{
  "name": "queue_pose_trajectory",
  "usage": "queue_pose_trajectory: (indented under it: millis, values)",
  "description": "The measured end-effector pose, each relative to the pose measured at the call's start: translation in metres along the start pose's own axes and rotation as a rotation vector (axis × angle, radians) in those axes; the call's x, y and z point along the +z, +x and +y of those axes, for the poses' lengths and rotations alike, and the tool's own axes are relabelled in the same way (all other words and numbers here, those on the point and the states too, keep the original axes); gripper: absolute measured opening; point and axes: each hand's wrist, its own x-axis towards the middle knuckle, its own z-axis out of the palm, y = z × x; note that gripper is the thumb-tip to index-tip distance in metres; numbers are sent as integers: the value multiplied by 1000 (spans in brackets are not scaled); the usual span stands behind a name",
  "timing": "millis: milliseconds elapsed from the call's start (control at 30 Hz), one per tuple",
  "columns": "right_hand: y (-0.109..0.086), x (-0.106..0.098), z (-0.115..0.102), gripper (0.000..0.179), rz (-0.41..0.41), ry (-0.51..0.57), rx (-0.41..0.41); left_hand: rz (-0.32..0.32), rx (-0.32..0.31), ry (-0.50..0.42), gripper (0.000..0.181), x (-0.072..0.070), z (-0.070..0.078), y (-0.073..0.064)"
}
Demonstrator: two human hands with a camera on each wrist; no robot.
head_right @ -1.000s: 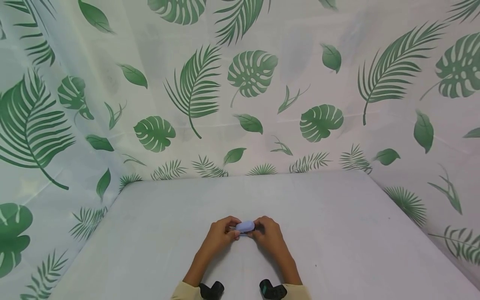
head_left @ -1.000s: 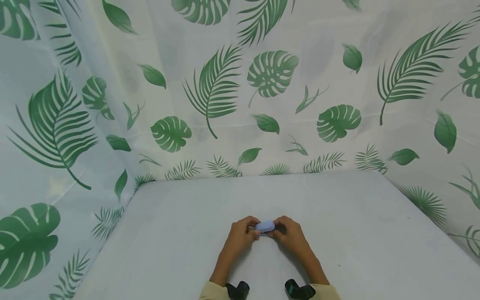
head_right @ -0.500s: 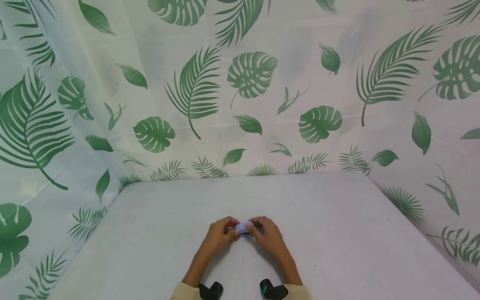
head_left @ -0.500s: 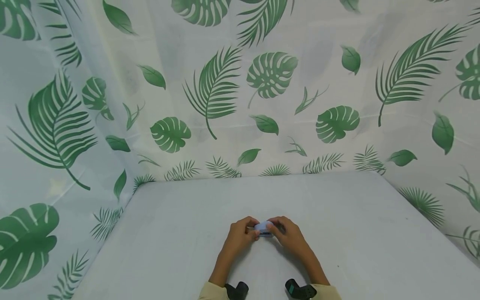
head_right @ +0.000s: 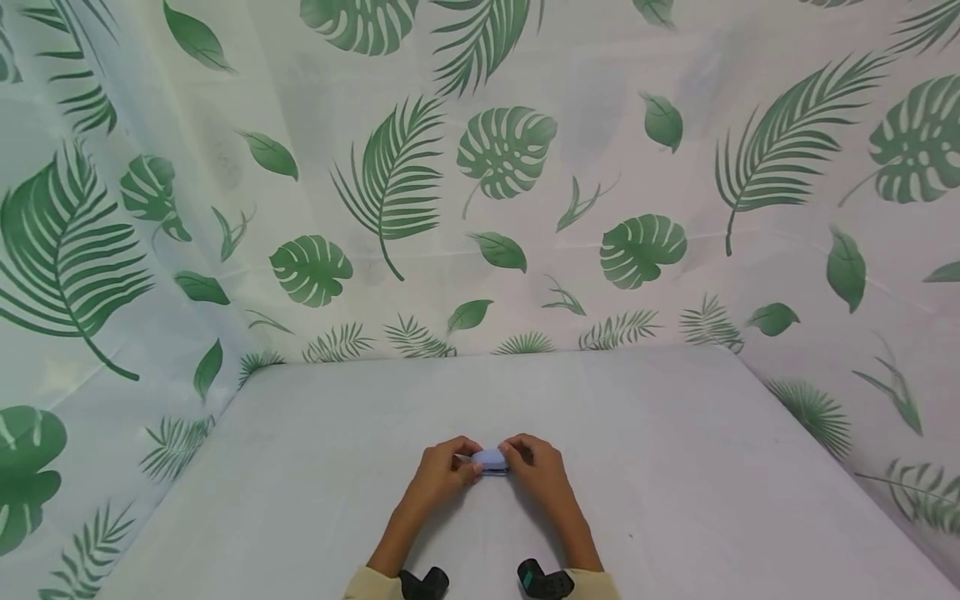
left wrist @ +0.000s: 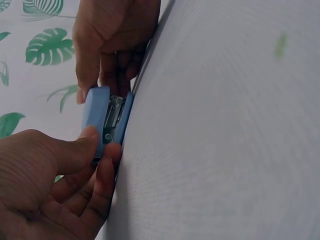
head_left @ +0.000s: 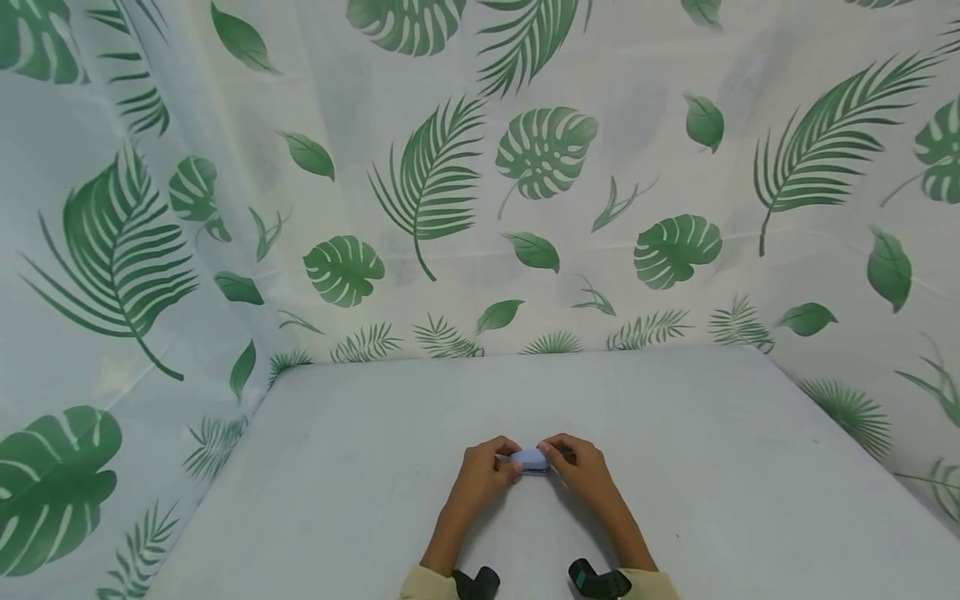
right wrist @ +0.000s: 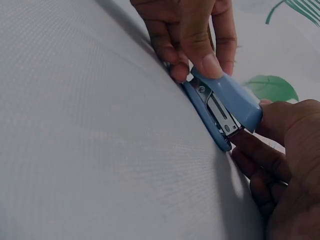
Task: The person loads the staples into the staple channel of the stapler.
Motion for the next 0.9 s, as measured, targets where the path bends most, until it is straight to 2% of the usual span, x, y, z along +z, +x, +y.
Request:
queue_pose_trajectory:
  millis: [300, 567, 767, 900]
  values:
    - [2, 0, 0, 12, 8, -16, -54, 50, 28, 65, 14, 2, 0, 3]
    - [-3, 1, 5, 15, 3, -1, -18, 42, -3, 76, 15, 6, 3, -2]
    - [1, 0, 6, 24, -13, 7, 32, 51, -24, 64, 16, 2, 2, -1]
    - [1, 0, 5, 23, -14, 19, 38, 37, -34, 60, 18, 0, 2, -1]
